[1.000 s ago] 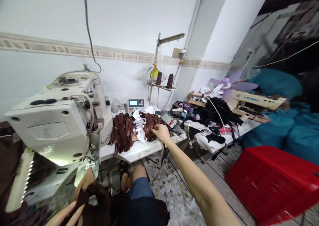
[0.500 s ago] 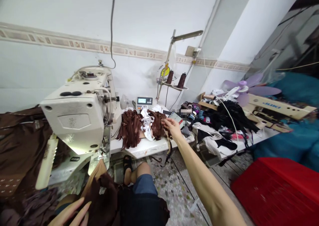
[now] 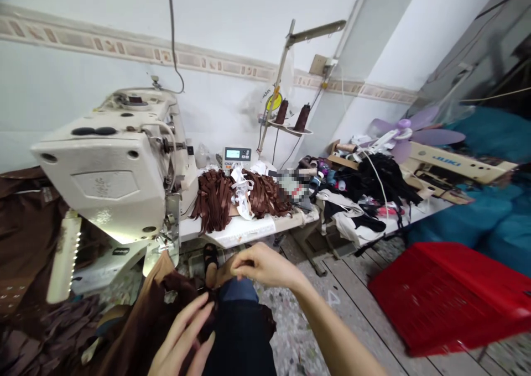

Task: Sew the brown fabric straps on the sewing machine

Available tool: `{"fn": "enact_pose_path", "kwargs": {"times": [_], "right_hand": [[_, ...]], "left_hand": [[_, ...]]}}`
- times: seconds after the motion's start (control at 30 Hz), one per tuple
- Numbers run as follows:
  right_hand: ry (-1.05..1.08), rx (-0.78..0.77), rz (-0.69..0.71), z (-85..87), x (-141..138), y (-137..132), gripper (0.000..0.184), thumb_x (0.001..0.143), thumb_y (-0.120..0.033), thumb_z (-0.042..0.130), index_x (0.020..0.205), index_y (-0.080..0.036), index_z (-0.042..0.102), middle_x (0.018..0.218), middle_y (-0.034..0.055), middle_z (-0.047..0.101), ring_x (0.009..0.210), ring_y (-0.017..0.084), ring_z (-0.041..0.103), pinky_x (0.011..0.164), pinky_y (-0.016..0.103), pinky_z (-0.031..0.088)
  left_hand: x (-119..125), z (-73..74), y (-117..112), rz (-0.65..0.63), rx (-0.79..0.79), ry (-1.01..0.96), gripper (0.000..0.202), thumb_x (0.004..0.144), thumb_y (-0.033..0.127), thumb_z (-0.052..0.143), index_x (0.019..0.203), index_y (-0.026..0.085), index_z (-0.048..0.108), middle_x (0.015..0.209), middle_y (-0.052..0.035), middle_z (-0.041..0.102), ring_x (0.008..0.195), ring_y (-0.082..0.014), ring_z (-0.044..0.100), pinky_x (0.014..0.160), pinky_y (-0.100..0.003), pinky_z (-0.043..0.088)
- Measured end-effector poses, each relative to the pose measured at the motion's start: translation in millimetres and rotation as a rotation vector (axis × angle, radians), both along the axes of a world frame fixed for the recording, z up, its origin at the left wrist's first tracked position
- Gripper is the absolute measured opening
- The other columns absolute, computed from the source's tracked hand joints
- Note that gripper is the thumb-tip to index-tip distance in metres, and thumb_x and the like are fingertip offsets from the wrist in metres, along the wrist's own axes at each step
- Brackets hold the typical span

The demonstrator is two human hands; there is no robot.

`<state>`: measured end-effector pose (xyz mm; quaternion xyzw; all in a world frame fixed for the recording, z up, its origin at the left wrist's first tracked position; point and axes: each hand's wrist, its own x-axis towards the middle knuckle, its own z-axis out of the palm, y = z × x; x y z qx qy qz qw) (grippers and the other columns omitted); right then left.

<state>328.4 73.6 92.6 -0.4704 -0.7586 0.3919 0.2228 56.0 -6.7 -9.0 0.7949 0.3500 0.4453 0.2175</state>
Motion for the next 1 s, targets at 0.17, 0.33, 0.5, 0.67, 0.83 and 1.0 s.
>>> {"fn": "enact_pose_path", "kwargs": {"times": [0.17,0.33,0.5,0.67,0.83,1.0], "right_hand": [[0.055,-0.116,0.133,-29.5,-24,-34,0.015,0.096,-0.018,0.071,0.095,-0.018,0.087,0.081,0.002,0.083,0.069,0.015,0.073,0.07,0.022,0.05],[0.033,-0.251,0.144,-50.5,-8,-41,0.028,0.092,-0.045,0.081,0.097,-0.018,0.087,0.074,0.0023,0.08,0.063,0.016,0.071,0.06,0.022,0.05],[-0.54,-0.102,-0.433,-44.9,75,-18,0.026,0.093,-0.036,0.077,0.085,-0.013,0.084,0.085,0.017,0.082,0.081,0.026,0.076,0.086,0.036,0.054],[-0.327,-0.068,-0.461,-52.9,72,-30,0.033,0.1,-0.044,0.067,0.102,-0.017,0.085,0.105,0.0141,0.084,0.099,0.029,0.076,0.09,0.036,0.055],[0.38,-0.255,-0.157,-79.5,-30,-56,0.051,0.1,-0.064,0.065,0.108,-0.017,0.085,0.089,0.0067,0.079,0.074,0.019,0.069,0.07,0.028,0.054],[0.478,-0.115,-0.17,-70.7,-88,-61,0.038,0.094,-0.058,0.079,0.095,-0.021,0.087,0.085,0.0059,0.075,0.076,0.019,0.067,0.067,0.027,0.05]], "left_hand": [[19,4.0,13,-0.173,-0.484,-0.043,0.083,0.093,0.028,0.078,0.167,0.033,0.041,0.151,-0.0142,0.066,0.099,-0.0207,0.077,0.091,-0.033,0.065],[24,2.3,5,-0.295,-0.916,0.011,0.043,0.1,0.05,0.067,0.125,0.018,0.079,0.082,-0.0027,0.075,0.074,-0.0174,0.067,0.073,-0.025,0.055],[-7,-5.1,-8,-0.126,-0.924,0.035,0.065,0.099,0.074,0.052,0.091,0.016,0.08,0.061,0.0012,0.058,0.057,-0.0133,0.053,0.057,-0.022,0.042],[-22,-1.8,-18,0.005,-0.98,-0.042,0.073,0.094,0.082,0.053,0.101,0.015,0.08,0.046,0.007,0.043,0.044,-0.0112,0.044,0.053,-0.022,0.037],[-5,15.2,-17,0.049,-0.934,-0.197,0.063,0.098,0.074,0.057,0.091,0.015,0.078,0.044,0.0037,0.052,0.044,-0.01,0.045,0.053,-0.022,0.039],[-3,17.4,-15,0.049,-0.974,-0.322,0.051,0.099,0.064,0.064,0.099,0.015,0.076,0.056,-0.0005,0.067,0.043,-0.0105,0.053,0.046,-0.02,0.04]]}}
